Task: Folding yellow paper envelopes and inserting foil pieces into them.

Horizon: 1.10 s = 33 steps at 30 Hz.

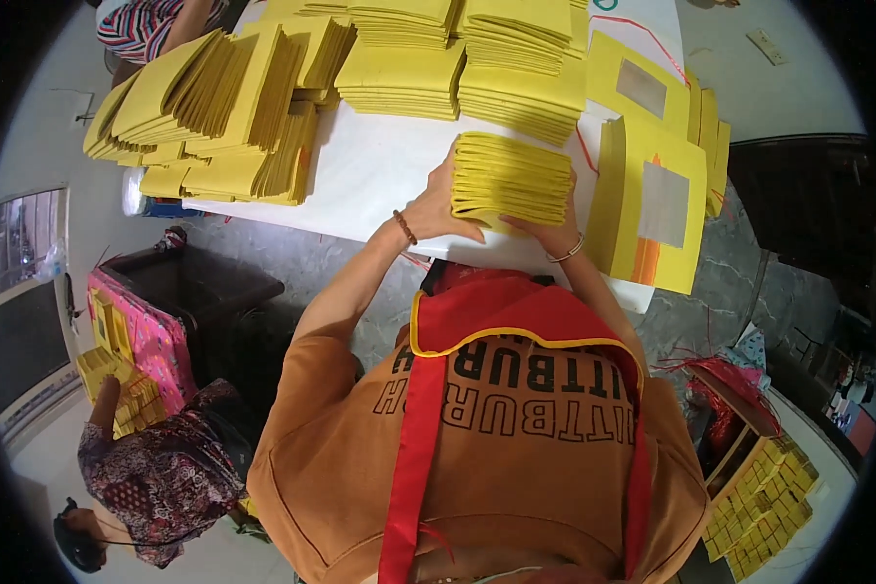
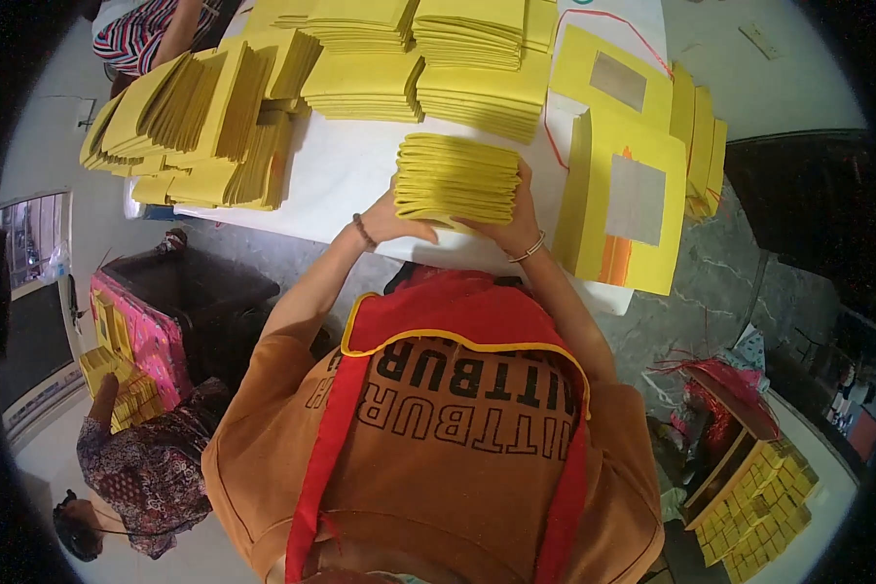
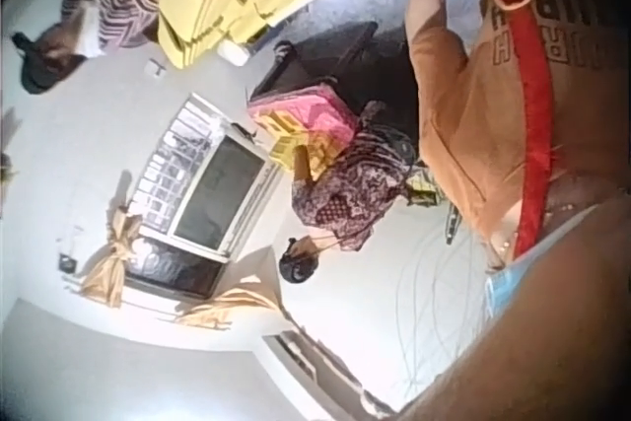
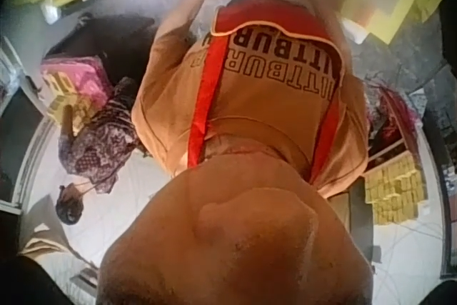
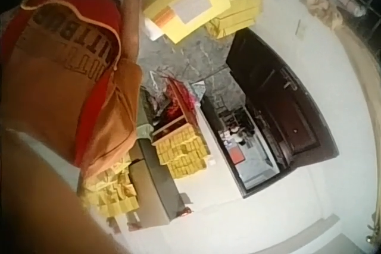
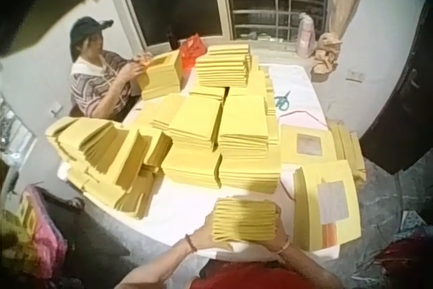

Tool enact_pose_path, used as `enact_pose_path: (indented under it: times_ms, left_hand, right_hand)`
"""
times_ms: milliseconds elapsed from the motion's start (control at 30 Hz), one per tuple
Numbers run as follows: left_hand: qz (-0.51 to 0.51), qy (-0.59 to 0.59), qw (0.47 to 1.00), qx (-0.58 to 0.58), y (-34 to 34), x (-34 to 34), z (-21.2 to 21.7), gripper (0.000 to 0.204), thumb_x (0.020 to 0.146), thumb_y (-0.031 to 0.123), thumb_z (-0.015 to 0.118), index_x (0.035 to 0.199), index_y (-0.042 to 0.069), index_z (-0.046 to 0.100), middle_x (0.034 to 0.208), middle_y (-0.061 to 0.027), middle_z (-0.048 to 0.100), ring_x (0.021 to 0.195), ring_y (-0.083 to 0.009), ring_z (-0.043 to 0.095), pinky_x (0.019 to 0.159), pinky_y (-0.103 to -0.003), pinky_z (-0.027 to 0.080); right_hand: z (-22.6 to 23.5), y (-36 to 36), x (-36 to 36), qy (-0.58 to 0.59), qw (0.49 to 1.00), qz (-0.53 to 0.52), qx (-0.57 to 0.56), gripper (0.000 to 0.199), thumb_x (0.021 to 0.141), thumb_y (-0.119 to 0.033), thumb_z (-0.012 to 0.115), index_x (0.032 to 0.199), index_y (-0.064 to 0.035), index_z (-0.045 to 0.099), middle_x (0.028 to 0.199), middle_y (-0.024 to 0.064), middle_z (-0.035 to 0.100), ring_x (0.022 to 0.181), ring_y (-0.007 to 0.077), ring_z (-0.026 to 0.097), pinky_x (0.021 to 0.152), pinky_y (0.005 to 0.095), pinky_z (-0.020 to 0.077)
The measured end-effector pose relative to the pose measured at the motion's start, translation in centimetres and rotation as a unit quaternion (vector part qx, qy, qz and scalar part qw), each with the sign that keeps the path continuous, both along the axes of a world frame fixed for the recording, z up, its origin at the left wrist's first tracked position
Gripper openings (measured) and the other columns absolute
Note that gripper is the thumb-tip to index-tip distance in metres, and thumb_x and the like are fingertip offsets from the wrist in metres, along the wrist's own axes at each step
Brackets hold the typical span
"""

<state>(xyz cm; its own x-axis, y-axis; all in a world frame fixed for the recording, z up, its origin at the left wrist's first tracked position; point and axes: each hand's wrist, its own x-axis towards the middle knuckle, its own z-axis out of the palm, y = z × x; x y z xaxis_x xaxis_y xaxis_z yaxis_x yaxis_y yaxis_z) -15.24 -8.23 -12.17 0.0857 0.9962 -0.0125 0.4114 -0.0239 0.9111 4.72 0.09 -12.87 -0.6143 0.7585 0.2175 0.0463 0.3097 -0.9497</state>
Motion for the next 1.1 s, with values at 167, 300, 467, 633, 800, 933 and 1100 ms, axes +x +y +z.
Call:
enact_pose_path:
  times_ms: [167, 300, 467, 633, 800, 933, 1100]
  left_hand:
    - [0.043, -0.159, 0.972, 0.17, -0.1, 1.2, 2.3, 0.147, 0.04, 0.051, 0.087, 0.143, 0.007, -0.009, 0.14, -0.0164, 0.024, 0.127, -0.0327, 0.032, 0.105, -0.042, 0.026]
    - [0.148, -0.289, 0.938, 0.125, 0.5, 3.0, 1.7, 0.137, 0.045, 0.046, 0.088, 0.144, 0.007, 0.0, 0.123, -0.0106, 0.037, 0.115, -0.0239, 0.041, 0.098, -0.036, 0.034]
    - [0.105, -0.181, 0.963, 0.171, 0.9, 1.4, 2.3, 0.133, 0.047, 0.042, 0.088, 0.143, 0.006, 0.003, 0.12, -0.0131, 0.041, 0.112, -0.0267, 0.044, 0.095, -0.038, 0.037]
    - [0.056, -0.042, 0.973, 0.22, 0.9, 0.3, 4.1, 0.133, 0.048, 0.052, 0.083, 0.143, 0.009, 0.0, 0.124, -0.0176, 0.038, 0.114, -0.0282, 0.043, 0.094, -0.04, 0.038]
    - [0.115, -0.048, 0.979, 0.158, 0.3, -0.5, 2.2, 0.121, 0.049, 0.049, 0.085, 0.14, 0.006, 0.018, 0.121, -0.0203, 0.044, 0.112, -0.0335, 0.046, 0.094, -0.041, 0.038]
    - [0.003, 0.164, 0.977, 0.136, 1.2, -1.2, 9.0, 0.118, 0.05, 0.051, 0.082, 0.14, 0.007, 0.021, 0.13, -0.021, 0.038, 0.12, -0.035, 0.039, 0.1, -0.045, 0.03]
    - [-0.091, 0.433, 0.885, 0.147, 2.5, 1.7, 13.2, 0.113, 0.052, 0.045, 0.081, 0.142, 0.016, 0.021, 0.139, -0.019, 0.03, 0.125, -0.0355, 0.034, 0.103, -0.049, 0.023]
  right_hand:
    - [0.3, 0.3, -0.1, 0.023, 0.994, -0.022, -0.105, 0.1, 0.056, -0.016, 0.088, 0.128, -0.002, 0.021, 0.117, 0.0119, 0.049, 0.11, 0.0198, 0.049, 0.093, 0.0329, 0.0429]
    - [-2.5, 1.8, 0.0, -0.056, 0.985, 0.008, 0.165, 0.096, 0.056, -0.018, 0.088, 0.126, -0.0013, 0.025, 0.118, 0.0119, 0.049, 0.11, 0.0198, 0.049, 0.093, 0.0331, 0.0427]
    - [-1.0, 1.5, -0.3, -0.079, 0.985, -0.007, 0.153, 0.093, 0.056, -0.021, 0.088, 0.125, -0.0021, 0.028, 0.118, 0.0117, 0.049, 0.11, 0.0202, 0.05, 0.094, 0.0331, 0.0423]
    - [1.7, 0.5, -0.8, -0.052, 0.988, -0.023, 0.146, 0.094, 0.059, -0.021, 0.086, 0.127, -0.0026, 0.024, 0.119, 0.012, 0.049, 0.109, 0.021, 0.05, 0.092, 0.0336, 0.0434]
    - [-0.6, 1.7, -0.8, -0.021, 0.992, 0.031, 0.121, 0.092, 0.06, -0.019, 0.085, 0.128, -0.0033, 0.024, 0.119, 0.0122, 0.048, 0.109, 0.0206, 0.05, 0.093, 0.0339, 0.0431]
    - [-0.9, 1.4, -0.5, -0.055, 0.995, 0.019, 0.085, 0.094, 0.061, -0.019, 0.085, 0.13, -0.004, 0.023, 0.119, 0.0123, 0.049, 0.11, 0.0203, 0.05, 0.093, 0.0342, 0.0434]
    - [-0.2, 0.9, -0.9, 0.004, 1.0, 0.03, 0.003, 0.091, 0.061, -0.019, 0.085, 0.129, -0.0037, 0.025, 0.121, 0.0121, 0.047, 0.11, 0.021, 0.05, 0.093, 0.0345, 0.0437]
